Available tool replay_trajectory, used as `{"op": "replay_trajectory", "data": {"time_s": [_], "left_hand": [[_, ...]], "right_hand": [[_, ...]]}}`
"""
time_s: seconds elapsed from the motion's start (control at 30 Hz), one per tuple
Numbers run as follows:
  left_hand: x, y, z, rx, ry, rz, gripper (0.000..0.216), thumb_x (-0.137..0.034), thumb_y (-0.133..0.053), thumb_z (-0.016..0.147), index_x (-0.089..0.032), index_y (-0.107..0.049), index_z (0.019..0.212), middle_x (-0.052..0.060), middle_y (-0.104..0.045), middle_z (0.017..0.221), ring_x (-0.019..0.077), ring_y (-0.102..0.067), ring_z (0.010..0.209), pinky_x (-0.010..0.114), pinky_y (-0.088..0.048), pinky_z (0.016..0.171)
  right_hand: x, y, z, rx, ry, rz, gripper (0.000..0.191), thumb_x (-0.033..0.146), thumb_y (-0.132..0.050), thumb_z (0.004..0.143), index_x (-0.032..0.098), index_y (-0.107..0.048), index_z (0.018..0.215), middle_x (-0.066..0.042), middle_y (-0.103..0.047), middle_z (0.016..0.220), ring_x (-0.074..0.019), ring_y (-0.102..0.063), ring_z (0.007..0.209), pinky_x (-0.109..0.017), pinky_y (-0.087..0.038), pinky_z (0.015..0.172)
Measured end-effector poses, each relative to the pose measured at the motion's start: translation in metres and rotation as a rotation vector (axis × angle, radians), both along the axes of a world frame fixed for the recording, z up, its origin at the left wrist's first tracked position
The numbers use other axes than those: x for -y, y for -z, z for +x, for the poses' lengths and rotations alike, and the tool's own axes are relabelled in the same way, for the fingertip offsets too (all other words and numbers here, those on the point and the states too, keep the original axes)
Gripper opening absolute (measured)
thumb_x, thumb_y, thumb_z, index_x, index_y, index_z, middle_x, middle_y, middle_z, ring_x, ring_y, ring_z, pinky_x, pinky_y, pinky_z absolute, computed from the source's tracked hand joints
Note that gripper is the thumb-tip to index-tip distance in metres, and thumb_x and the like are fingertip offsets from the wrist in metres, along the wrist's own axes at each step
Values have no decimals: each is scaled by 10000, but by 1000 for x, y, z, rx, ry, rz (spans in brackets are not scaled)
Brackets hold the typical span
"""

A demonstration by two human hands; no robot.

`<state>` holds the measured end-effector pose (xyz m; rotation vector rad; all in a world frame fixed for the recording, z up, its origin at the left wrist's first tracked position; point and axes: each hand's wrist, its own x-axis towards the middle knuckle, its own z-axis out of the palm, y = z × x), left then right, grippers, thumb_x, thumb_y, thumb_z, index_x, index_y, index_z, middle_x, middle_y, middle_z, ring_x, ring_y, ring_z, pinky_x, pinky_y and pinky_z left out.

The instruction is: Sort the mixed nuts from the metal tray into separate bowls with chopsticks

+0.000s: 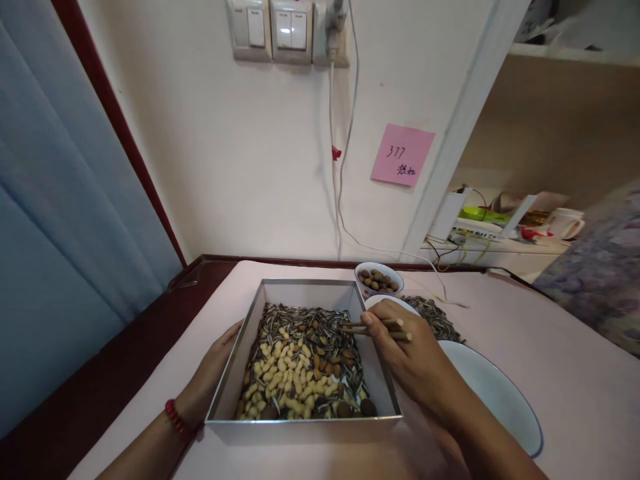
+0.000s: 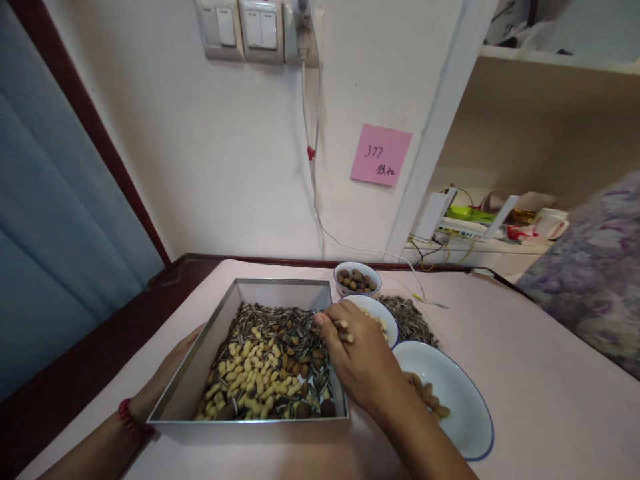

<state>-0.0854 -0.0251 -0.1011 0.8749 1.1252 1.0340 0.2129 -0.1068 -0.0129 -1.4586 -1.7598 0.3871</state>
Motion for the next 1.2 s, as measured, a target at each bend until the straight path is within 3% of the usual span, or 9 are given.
{"op": "replay_trajectory", "data": {"time_s": [0.13,0.4,0.63,0.8,0.9,1.03,1.2], "left_hand": [[1,-6,3,-30,-35,-2,590,-263,-795,705,-146,-631,1260,102,-780,1025,282,-755,841,307,-605,652],[2,-6,4,9,-16,-14,677,-302,-803,700,-146,-589,1323,118,-764,1092,306,-742,919,341,-608,737],[5,-14,6,-11,-26,-37,682,-287,-800,700,-137,-580,1328,119,-762,1100,312,-741,920,342,-612,714],[4,-10,6,33,17,1,659,-324,-804,703,-144,-599,1304,116,-756,1118,317,-735,947,350,-610,748],[3,-7,5,14,9,2,631,-304,-799,713,-158,-601,1294,111,-761,1106,308,-742,925,338,-612,721],[0,-2,1,-31,-6,-7,627,-296,-796,708,-173,-600,1291,96,-777,1044,293,-754,859,331,-612,683],[0,-5,1,-13,13,6,682,-317,-815,677,-161,-581,1298,83,-785,1000,299,-749,875,341,-607,732]], "right_hand": [[-5,7,-1,-4,-17,0,353,390,-400,1002,209,-470,707,4,-485,746,-164,-465,720,-289,-343,681],[-6,9,0,-19,-5,8,350,394,-413,1000,209,-477,709,9,-482,744,-161,-454,714,-288,-337,682],[-5,9,1,-29,4,19,362,405,-418,998,204,-477,702,12,-487,728,-152,-454,696,-285,-335,666],[-3,9,4,-42,24,29,370,415,-425,998,201,-499,706,14,-508,720,-146,-470,682,-283,-334,646],[2,1,5,-68,37,54,388,424,-429,998,203,-477,682,21,-486,697,-138,-462,662,-277,-351,634],[17,-19,13,-120,44,149,342,400,-458,995,203,-579,742,11,-555,726,-133,-517,681,-266,-388,623],[42,-46,40,-90,257,434,219,354,-530,967,255,-695,861,15,-613,757,-142,-557,693,-283,-405,621]]}}
